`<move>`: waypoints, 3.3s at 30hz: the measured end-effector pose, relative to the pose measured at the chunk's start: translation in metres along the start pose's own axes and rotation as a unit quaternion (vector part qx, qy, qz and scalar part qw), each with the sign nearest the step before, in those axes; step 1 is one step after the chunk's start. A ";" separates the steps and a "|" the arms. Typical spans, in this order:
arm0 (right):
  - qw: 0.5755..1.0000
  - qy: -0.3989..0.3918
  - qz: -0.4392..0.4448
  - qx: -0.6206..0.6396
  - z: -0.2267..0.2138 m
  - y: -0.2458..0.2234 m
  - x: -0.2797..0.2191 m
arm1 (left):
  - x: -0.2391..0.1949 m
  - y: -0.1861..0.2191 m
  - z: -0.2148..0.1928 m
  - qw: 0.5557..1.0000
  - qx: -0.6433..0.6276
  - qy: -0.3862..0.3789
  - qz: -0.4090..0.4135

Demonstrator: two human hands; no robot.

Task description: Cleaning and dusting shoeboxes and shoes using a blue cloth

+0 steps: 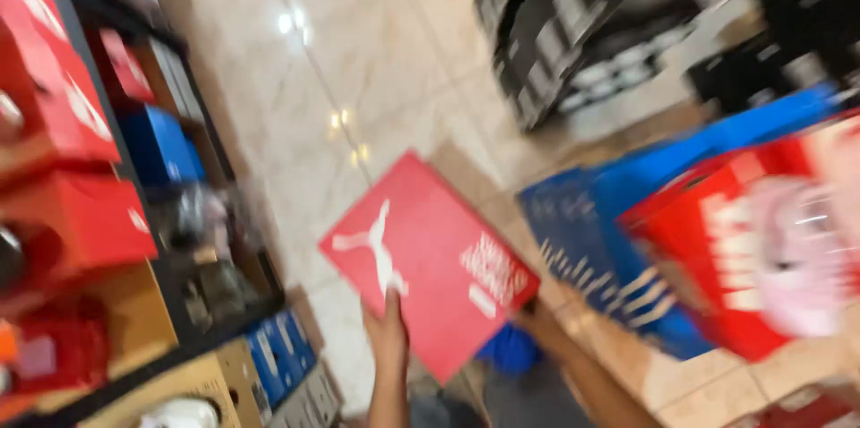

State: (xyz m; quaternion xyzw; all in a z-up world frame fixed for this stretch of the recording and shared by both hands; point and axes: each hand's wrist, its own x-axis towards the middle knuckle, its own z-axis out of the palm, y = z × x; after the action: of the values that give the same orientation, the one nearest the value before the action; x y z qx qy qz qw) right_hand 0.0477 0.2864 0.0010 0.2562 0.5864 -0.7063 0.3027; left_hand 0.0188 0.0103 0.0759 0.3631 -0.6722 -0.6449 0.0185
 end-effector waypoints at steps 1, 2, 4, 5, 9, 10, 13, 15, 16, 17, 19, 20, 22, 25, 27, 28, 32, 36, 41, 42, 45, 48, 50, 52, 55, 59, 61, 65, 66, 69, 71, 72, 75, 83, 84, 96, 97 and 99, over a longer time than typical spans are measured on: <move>1.000 0.010 -0.029 0.001 -0.006 -0.002 -0.014 | -0.015 0.020 0.000 0.999 -0.002 0.003 -0.050; 0.999 0.013 -0.042 0.001 -0.008 0.008 -0.044 | -0.047 0.037 -0.015 0.994 0.003 0.017 -0.112; 0.999 0.016 -0.040 0.033 -0.013 -0.019 -0.105 | -0.088 0.043 -0.038 0.996 0.019 -0.004 -0.087; 0.997 0.023 -0.043 0.063 -0.020 -0.036 -0.129 | -0.100 0.046 -0.040 0.997 0.031 -0.030 -0.059; 0.998 0.020 -0.059 0.030 -0.084 -0.098 -0.192 | -0.153 0.156 -0.026 0.959 -0.187 -0.029 -0.210; 0.997 0.032 -0.048 0.053 -0.100 -0.111 -0.200 | -0.140 0.143 -0.038 0.939 -0.220 -0.076 -0.255; 0.996 0.056 -0.029 0.059 -0.154 -0.145 -0.221 | -0.134 0.225 -0.029 0.960 -0.123 -0.121 -0.219; 0.996 0.075 -0.025 0.050 -0.175 -0.181 -0.242 | -0.114 0.270 -0.012 0.984 0.010 -0.122 -0.126; 0.997 0.076 -0.025 0.021 -0.173 -0.204 -0.255 | -0.086 0.271 -0.004 0.980 0.041 -0.190 -0.047; 0.997 0.079 -0.024 -0.007 -0.173 -0.226 -0.268 | -0.058 0.271 0.006 0.963 0.069 -0.257 0.032; 0.995 0.099 0.000 0.013 -0.172 -0.242 -0.291 | -0.044 0.296 0.033 0.912 0.138 -0.385 0.022; 0.994 0.107 0.020 0.018 -0.176 -0.249 -0.301 | -0.036 0.308 0.055 0.849 0.191 -0.492 0.014; 0.992 0.116 0.029 0.045 -0.168 -0.259 -0.319 | -0.052 0.349 0.090 0.797 0.193 -0.570 -0.050; 0.990 0.131 0.003 0.047 -0.184 -0.245 -0.342 | -0.073 0.380 0.144 0.727 0.201 -0.647 -0.113; 0.987 0.154 -0.023 0.043 -0.194 -0.231 -0.367 | -0.085 0.376 0.178 0.700 0.221 -0.669 -0.117; 0.983 0.179 -0.035 0.032 -0.194 -0.228 -0.380 | -0.087 0.368 0.195 0.704 0.210 -0.672 -0.097; 0.938 0.306 -0.020 0.161 -0.213 -0.181 -0.417 | -0.119 0.359 0.270 0.666 0.189 -0.718 -0.071; 0.934 0.288 -0.093 0.191 -0.231 -0.166 -0.478 | -0.170 0.332 0.340 0.661 0.241 -0.707 -0.071; 0.930 0.339 -0.005 0.138 -0.321 -0.046 -0.519 | -0.267 0.267 0.423 0.712 0.240 -0.655 -0.080; 0.926 0.349 -0.006 0.144 -0.337 -0.048 -0.538 | -0.297 0.260 0.443 0.703 0.243 -0.664 -0.079; 0.872 0.315 -0.043 0.372 -0.372 -0.053 -0.579 | -0.364 0.227 0.496 0.708 0.226 -0.660 -0.108; 0.910 0.300 -0.072 0.278 -0.412 -0.047 -0.606 | -0.411 0.185 0.538 0.697 0.145 -0.696 -0.090; 0.896 0.396 -0.023 0.199 -0.440 -0.032 -0.611 | -0.450 0.190 0.565 0.677 0.128 -0.720 -0.085; 0.865 0.447 -0.046 0.225 -0.471 -0.067 -0.633 | -0.466 0.187 0.601 0.670 0.140 -0.725 -0.079; 0.797 0.472 -0.109 0.360 -0.512 -0.091 -0.654 | -0.490 0.177 0.651 0.652 0.159 -0.737 -0.080; 0.788 0.429 -0.134 0.421 -0.553 -0.052 -0.640 | -0.525 0.161 0.717 0.635 0.173 -0.740 -0.142; 0.792 0.411 -0.158 0.423 -0.560 -0.035 -0.619 | -0.543 0.134 0.750 0.617 0.170 -0.756 -0.140; 0.711 0.437 -0.309 0.456 -0.568 -0.085 -0.561 | -0.621 0.158 0.780 0.601 0.242 -0.752 -0.121; 0.700 0.445 -0.311 0.465 -0.578 -0.111 -0.561 | -0.626 0.152 0.794 0.590 0.253 -0.758 -0.120; 0.511 0.541 -0.238 0.624 -0.601 -0.171 -0.570 | -0.637 0.139 0.829 0.555 0.222 -0.800 -0.057; 0.515 0.586 -0.204 0.591 -0.616 -0.192 -0.593 | -0.653 0.144 0.850 0.557 0.221 -0.790 -0.129; 0.507 0.591 -0.207 0.593 -0.619 -0.184 -0.605 | -0.648 0.135 0.867 0.549 0.224 -0.795 -0.129; 0.510 0.625 -0.161 0.569 -0.612 -0.152 -0.633 | -0.623 0.118 0.913 0.533 0.262 -0.795 -0.123; 0.696 0.468 -0.190 0.510 -0.586 -0.029 -0.590 | -0.680 0.146 0.984 0.318 0.371 -0.872 -0.021; 0.697 0.464 -0.189 0.513 -0.596 -0.040 -0.593 | -0.694 0.148 0.985 0.320 0.375 -0.870 -0.021; 0.775 0.418 -0.125 0.456 -0.682 -0.032 -0.649 | -0.796 0.123 1.009 0.219 0.489 -0.837 0.114; 0.754 0.413 -0.139 0.492 -0.680 -0.017 -0.631 | -0.819 0.132 1.004 0.201 0.499 -0.835 0.114; 0.726 0.411 -0.154 0.530 -0.689 -0.007 -0.618 | -0.852 0.124 1.011 0.176 0.510 -0.834 0.114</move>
State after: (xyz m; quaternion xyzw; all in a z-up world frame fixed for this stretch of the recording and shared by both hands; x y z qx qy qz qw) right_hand 0.4707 1.0440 0.3246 0.5461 0.2150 -0.7648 -0.2656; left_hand 0.0895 1.2979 0.3937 -0.5413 -0.5040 -0.0717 -0.6692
